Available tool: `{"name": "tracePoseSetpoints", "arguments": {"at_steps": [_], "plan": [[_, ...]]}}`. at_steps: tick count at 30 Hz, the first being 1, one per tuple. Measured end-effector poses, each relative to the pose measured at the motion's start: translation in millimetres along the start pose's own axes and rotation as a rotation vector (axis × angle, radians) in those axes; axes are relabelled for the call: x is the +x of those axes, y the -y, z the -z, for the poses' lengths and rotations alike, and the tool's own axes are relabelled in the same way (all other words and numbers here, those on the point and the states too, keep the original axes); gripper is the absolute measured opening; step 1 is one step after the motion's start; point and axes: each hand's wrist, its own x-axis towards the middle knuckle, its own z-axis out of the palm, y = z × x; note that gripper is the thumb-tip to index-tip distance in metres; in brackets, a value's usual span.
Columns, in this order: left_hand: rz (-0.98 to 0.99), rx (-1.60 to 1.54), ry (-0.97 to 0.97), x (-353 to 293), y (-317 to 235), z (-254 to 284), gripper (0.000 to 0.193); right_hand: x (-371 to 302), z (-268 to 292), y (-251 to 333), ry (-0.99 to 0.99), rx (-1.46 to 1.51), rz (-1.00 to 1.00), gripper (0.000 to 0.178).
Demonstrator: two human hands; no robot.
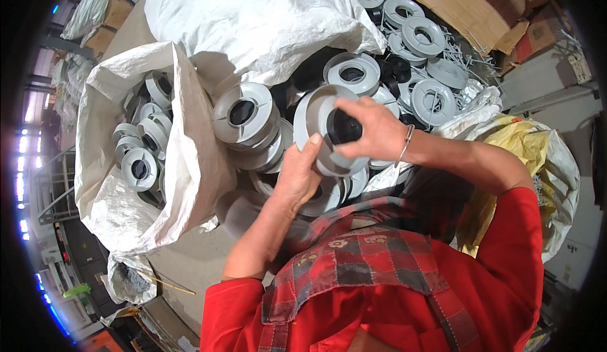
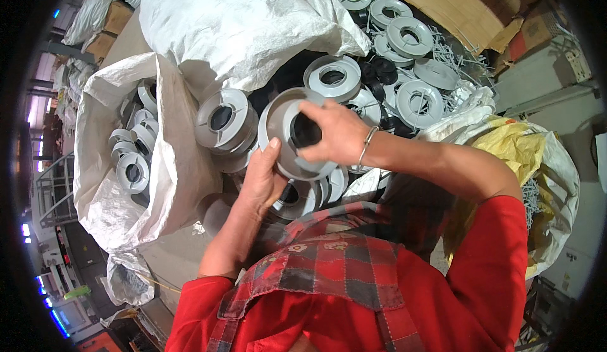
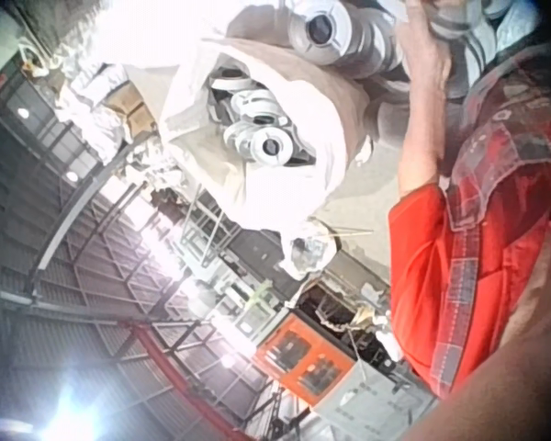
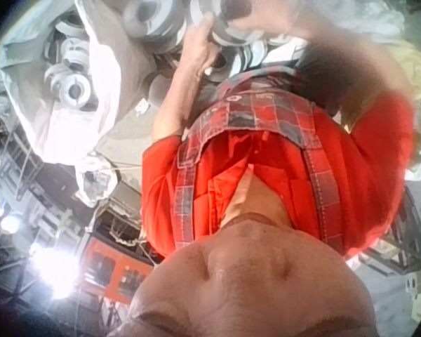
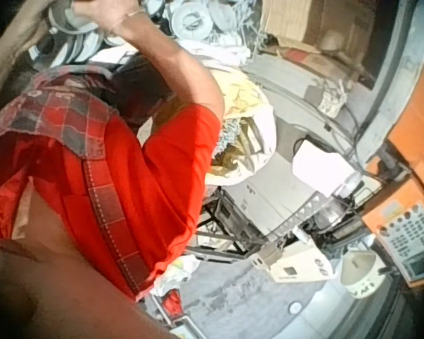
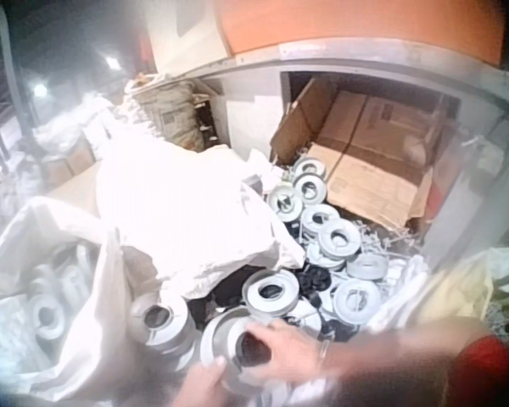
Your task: The person sits on the floor and assembles gray circular plastic parts with black rubber inserts by hand. They repeatedly pick up a gray part, insert a black piece, and place the assembled unit into a white sack. The person also briefly uses a wooden stick to stir a bin of metal shavings.
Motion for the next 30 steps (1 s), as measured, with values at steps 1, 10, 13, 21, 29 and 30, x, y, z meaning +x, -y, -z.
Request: {"name": "tracePoseSetpoints", "arguments": {"at_steps": [1, 10, 13, 21, 29, 30], "plan": [[-0.092, 0.023, -0.027, 1, 6, -2, 0.046, 9, -7, 4, -0.207, 0.037, 0.008, 0.063], [-0.320, 0.749, -0.016, 2, -9, -8, 0.053, 18, 9, -12, 0.253, 0.700, -0.426, 0.057], [-0.355, 0.971, -0.158, 12, -42, 3, 0.072, 28, 16, -36, 0.437, 0.972, -0.531, 0.065], [-0.208, 0.617, -0.248, 89, -34, -6, 0.070, 78, 37, -264, -0.079, -0.580, -0.484, 0.030], [0.256, 0.294, -0.564, 222, 83, 40, 0.036, 65, 23, -294, -0.016, -0.553, -0.322, 0.008], [0.197, 0.245, -0.609, 223, 89, 53, 0.026, 62, 28, -277, -0.043, -0.406, -0.282, 0.008]]}}
